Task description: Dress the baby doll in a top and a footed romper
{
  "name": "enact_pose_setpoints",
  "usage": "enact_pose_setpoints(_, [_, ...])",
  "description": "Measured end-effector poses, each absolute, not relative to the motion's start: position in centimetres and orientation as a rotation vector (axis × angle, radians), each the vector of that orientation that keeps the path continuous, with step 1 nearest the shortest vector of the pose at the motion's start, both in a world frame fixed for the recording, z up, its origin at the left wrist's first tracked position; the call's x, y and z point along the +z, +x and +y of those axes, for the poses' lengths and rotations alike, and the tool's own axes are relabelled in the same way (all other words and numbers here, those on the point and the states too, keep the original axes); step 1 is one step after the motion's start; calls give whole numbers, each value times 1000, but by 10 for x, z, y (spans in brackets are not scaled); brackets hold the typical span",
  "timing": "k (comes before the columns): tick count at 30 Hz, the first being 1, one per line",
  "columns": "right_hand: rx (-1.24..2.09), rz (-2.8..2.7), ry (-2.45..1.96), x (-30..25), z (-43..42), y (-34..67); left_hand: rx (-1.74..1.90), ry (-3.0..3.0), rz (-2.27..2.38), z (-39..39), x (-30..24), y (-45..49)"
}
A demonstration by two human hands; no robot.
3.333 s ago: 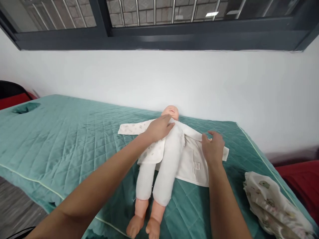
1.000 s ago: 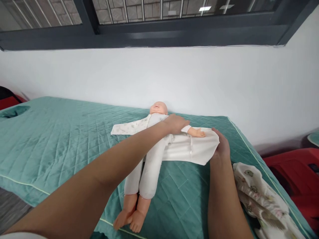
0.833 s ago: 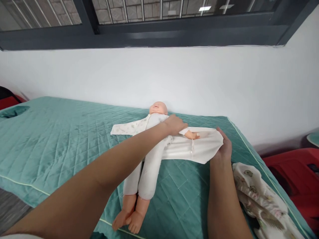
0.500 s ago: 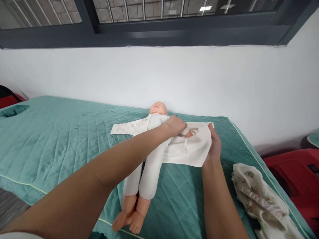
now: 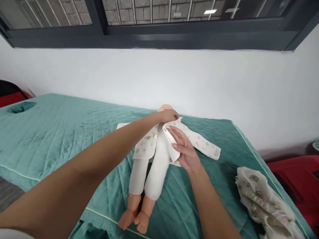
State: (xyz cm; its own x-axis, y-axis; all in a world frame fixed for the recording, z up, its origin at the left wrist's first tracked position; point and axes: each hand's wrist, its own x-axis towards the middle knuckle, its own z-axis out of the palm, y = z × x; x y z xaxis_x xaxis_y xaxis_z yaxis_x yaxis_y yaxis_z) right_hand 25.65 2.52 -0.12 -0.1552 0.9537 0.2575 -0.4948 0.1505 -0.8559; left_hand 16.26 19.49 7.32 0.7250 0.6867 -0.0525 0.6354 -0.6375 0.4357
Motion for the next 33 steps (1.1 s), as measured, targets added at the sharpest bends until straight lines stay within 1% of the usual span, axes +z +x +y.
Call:
enact_pose_setpoints(4, [1424,-1172,-572,1,24,256,214,2347,988,192,82,144])
enact_pose_setpoints(9, [1453,-1225,-623,4,22,257,-117,2482,811,177,91,134])
enact_pose_setpoints(11, [1451,-1236,-622,4,21,257,-150,2545,782,173,91,137])
enact_pose_setpoints(13, [1448,-1249,-621,4,21,256,-62,2600,803,172,87,141])
enact_pose_setpoints(18, [1443,-1230,-620,4,20,253,300,2658,937,178,72,143])
enact_pose_setpoints(22, [1396,-1138,-643,2,21,252,580,2686,920,187,58,129])
enact_pose_setpoints(24, [1333,-1070,-650,0,23,253,691,2658,922,191,51,122])
enact_pose_setpoints(28, [1106,-960,-655,-7,31,256,974,2512,963,192,40,118])
enact_pose_setpoints(30, [1008,-990,-704,-11,34,257,1034,2435,911,187,36,115])
enact_pose_setpoints(33, [927,-1130,-853,-18,36,254,991,2407,854,174,32,107])
